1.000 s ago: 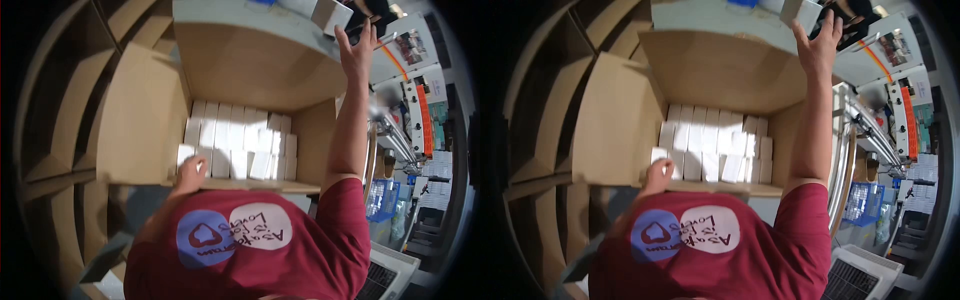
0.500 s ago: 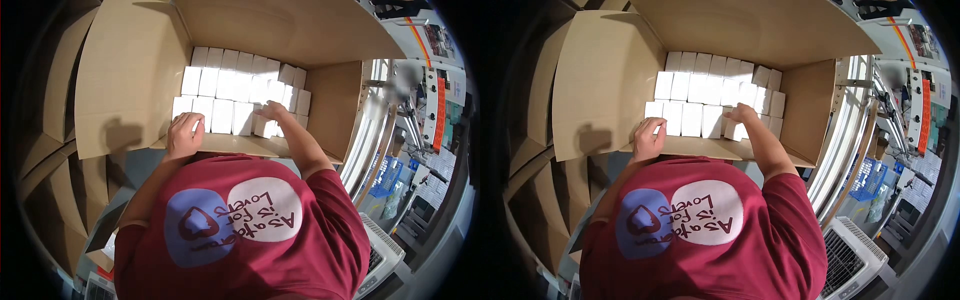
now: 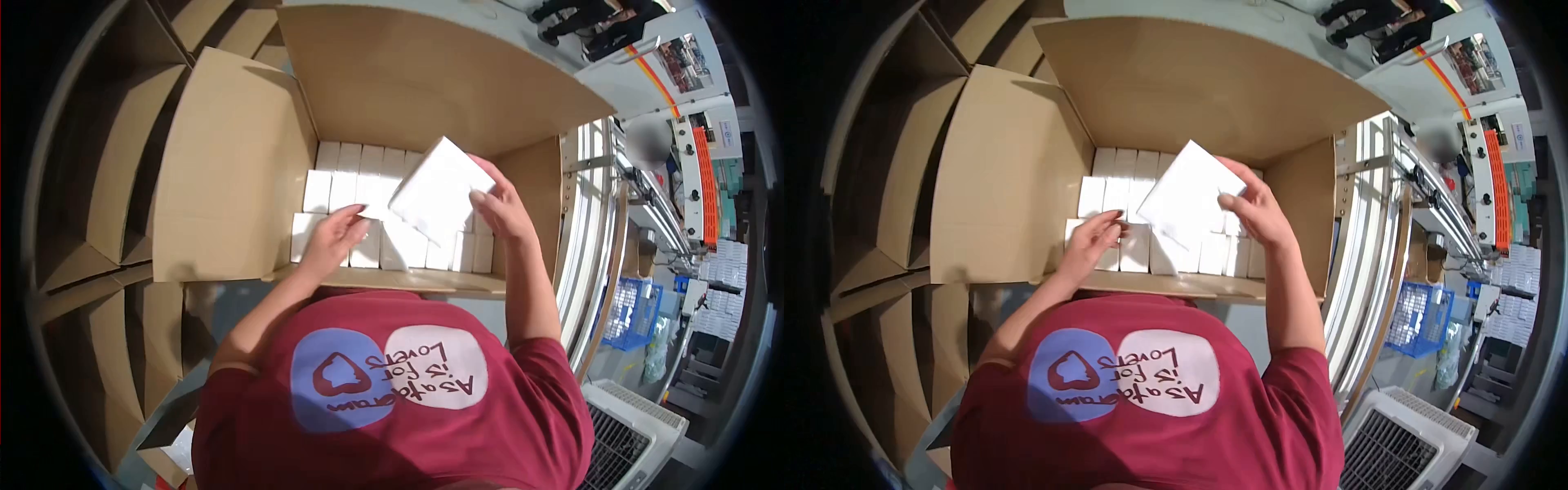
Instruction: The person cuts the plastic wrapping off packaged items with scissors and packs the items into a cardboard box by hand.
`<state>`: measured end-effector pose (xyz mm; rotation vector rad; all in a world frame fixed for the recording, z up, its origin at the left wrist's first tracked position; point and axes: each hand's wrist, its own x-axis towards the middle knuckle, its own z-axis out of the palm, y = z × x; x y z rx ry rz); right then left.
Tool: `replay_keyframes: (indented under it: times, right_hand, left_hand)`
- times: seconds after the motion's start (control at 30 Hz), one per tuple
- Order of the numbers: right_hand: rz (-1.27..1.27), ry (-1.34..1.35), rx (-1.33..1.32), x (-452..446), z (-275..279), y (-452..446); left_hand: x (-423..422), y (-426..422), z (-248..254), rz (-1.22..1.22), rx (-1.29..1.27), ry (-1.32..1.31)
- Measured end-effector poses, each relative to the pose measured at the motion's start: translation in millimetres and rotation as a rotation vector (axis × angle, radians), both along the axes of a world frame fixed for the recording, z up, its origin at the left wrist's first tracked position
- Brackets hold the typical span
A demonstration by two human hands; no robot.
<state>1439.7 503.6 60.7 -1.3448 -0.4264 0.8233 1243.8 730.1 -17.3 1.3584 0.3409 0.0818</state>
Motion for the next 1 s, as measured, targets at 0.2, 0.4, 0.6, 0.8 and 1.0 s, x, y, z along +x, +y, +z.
replay_keyframes:
  times: [0.2, 0.4, 0.6, 0.8, 1.0]
  right_hand:
    - [-0.276, 0.233, 0.315, -36, -11, 37]
    - [-0.136, 0.441, 0.47, -48, -33, 47]
    - [-0.128, 0.589, 0.535, -53, -41, 47]
    - [-0.19, 0.106, 0.12, -52, -6, 43]
    - [-0.225, -0.651, -0.173, -71, 37, 55]
  left_hand:
    - [46, -17, 81, -0.279, -0.254, -0.201]
    - [49, -38, 88, -0.19, 0.265, -0.306]
    - [41, -35, 103, -0.204, 0.148, -0.182]
    - [56, -20, 93, -0.036, 0.036, -0.262]
    - [76, -5, 79, 0.09, -0.437, -0.12]
